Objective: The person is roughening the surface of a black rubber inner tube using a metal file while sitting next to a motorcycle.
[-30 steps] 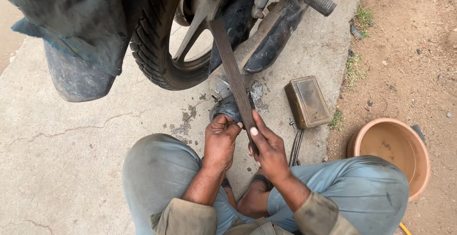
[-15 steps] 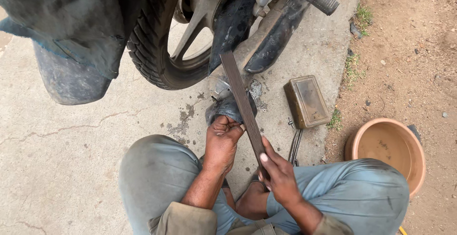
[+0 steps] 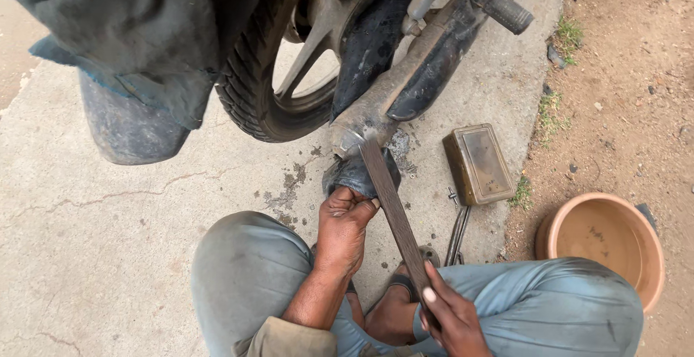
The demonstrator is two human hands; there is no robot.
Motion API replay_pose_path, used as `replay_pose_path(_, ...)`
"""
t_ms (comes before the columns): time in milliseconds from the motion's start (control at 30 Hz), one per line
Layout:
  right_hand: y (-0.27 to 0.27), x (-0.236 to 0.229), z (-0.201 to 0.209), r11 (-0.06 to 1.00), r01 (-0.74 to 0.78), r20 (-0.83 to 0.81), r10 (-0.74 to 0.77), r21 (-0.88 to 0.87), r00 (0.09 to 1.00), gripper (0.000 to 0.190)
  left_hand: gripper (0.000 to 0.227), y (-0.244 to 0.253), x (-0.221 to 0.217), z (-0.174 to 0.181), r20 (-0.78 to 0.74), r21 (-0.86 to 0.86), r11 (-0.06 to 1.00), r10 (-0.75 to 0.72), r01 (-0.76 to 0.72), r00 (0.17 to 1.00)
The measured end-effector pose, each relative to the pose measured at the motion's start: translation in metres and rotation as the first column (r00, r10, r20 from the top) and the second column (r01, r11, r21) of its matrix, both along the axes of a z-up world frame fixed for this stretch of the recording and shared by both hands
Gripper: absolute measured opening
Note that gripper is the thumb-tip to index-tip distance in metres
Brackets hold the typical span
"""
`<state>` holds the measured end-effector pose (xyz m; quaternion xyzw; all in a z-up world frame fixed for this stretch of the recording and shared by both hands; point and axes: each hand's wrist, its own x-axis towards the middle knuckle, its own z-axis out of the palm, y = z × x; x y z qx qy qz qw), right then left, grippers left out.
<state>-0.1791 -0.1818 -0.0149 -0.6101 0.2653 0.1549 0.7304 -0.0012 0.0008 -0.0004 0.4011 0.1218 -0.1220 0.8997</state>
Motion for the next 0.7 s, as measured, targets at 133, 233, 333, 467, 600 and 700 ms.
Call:
replay_pose_path(133, 0.048, 0.127, 0.027, 0.999, -0.007, 0.165, 0.014, -0.043, 0.986, 0.057, 0.013, -0.001, 0.000, 0.003, 0.030, 0.047, 0.999, -0.011, 0.010, 0.999)
replay_pose_path(233, 0.053, 0.142, 0.043, 0.998, 0.035, 0.257, -0.023, -0.043, 0.966, 0.057, 0.014, 0.000, -0.001, 0.004, 0.032, 0.062, 0.998, 0.010, -0.012, 0.999)
replay_pose_path(333, 0.017, 0.091, 0.020, 0.995, 0.026, 0.149, -0.011, -0.100, 0.989, 0.057, 0.015, 0.005, 0.002, -0.002, 0.007, 0.069, 0.997, 0.034, -0.034, 0.999)
replay_pose_path(467, -0.029, -0.014, -0.003, 0.991, -0.110, 0.022, 0.112, -0.076, 0.993, 0.056, 0.012, 0.011, 0.006, -0.008, 0.043, 0.012, 0.996, 0.083, -0.084, 0.996)
replay_pose_path(600, 0.005, 0.024, 0.003, 0.997, -0.024, -0.110, 0.017, -0.072, 0.994, 0.058, 0.018, 0.001, 0.004, 0.001, -0.042, -0.027, 1.000, 0.003, -0.005, 0.999)
replay_pose_path(700, 0.036, 0.123, 0.028, 0.996, -0.009, 0.101, 0.018, -0.087, 0.995, 0.055, 0.015, -0.004, 0.001, -0.005, -0.015, 0.039, 0.999, -0.024, 0.024, 1.000)
